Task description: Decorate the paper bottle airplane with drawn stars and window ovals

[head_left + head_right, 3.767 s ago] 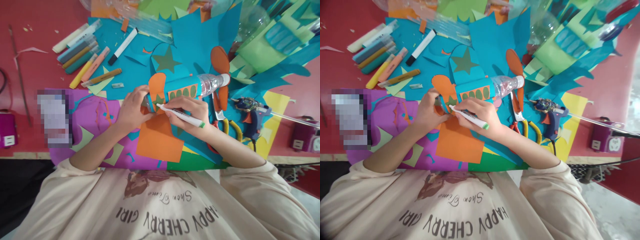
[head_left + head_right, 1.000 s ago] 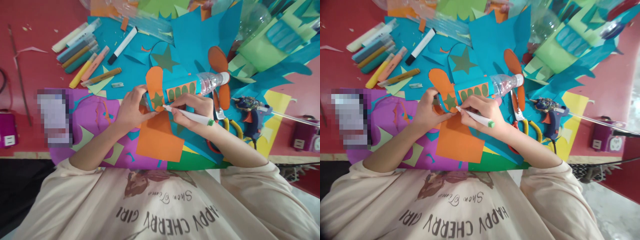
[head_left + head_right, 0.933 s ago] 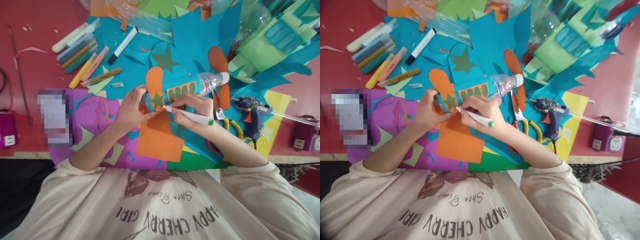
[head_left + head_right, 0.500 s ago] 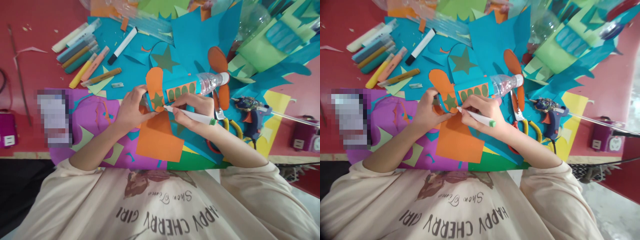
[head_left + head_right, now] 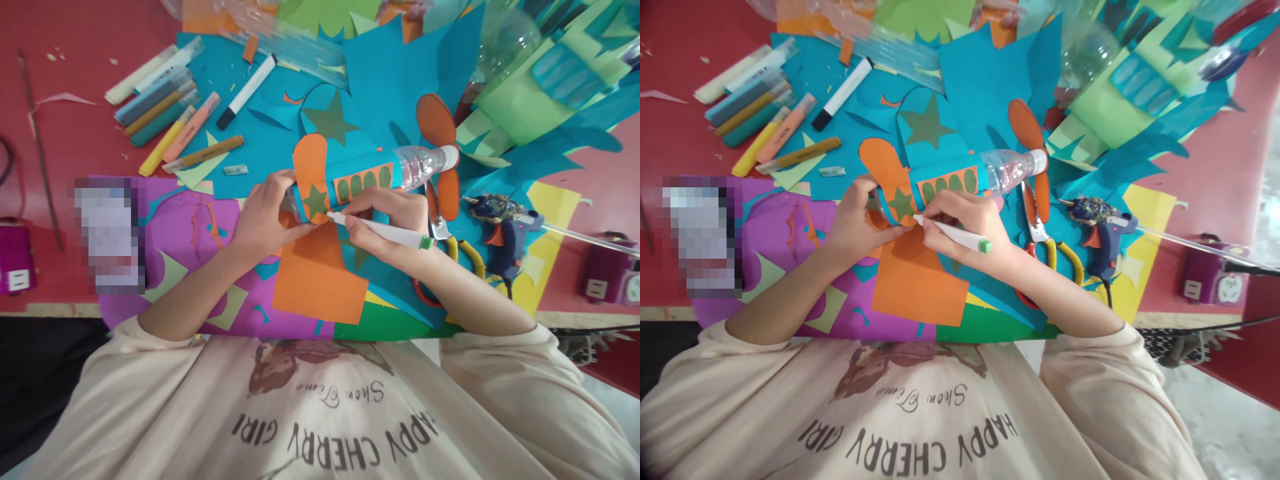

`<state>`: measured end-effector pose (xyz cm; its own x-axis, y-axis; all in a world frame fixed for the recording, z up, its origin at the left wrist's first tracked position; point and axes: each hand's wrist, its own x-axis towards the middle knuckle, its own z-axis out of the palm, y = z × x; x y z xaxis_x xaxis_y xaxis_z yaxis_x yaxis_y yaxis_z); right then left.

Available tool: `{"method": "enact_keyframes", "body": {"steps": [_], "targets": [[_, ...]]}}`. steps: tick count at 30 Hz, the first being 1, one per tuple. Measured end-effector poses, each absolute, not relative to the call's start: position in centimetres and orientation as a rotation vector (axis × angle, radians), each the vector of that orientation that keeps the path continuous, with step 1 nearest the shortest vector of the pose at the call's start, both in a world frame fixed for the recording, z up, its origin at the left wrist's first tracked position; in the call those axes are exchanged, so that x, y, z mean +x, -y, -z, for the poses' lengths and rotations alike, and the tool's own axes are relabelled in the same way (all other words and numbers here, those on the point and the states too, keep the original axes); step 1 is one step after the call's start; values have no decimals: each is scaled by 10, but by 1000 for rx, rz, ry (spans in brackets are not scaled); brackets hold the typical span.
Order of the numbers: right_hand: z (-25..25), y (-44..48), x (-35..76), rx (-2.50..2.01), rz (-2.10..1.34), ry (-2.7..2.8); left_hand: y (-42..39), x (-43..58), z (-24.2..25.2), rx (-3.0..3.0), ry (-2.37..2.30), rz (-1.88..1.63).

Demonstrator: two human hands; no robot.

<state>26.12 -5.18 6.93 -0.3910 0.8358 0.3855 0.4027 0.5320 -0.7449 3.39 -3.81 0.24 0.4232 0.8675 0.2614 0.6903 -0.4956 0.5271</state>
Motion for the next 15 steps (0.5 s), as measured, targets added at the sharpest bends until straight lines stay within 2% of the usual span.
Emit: {"method": "enact_keyframes", "body": {"steps": [15], "targets": [[-71,53,259,-1000,-699,1979,37,35,-4,2372,-1281,-782]]}}
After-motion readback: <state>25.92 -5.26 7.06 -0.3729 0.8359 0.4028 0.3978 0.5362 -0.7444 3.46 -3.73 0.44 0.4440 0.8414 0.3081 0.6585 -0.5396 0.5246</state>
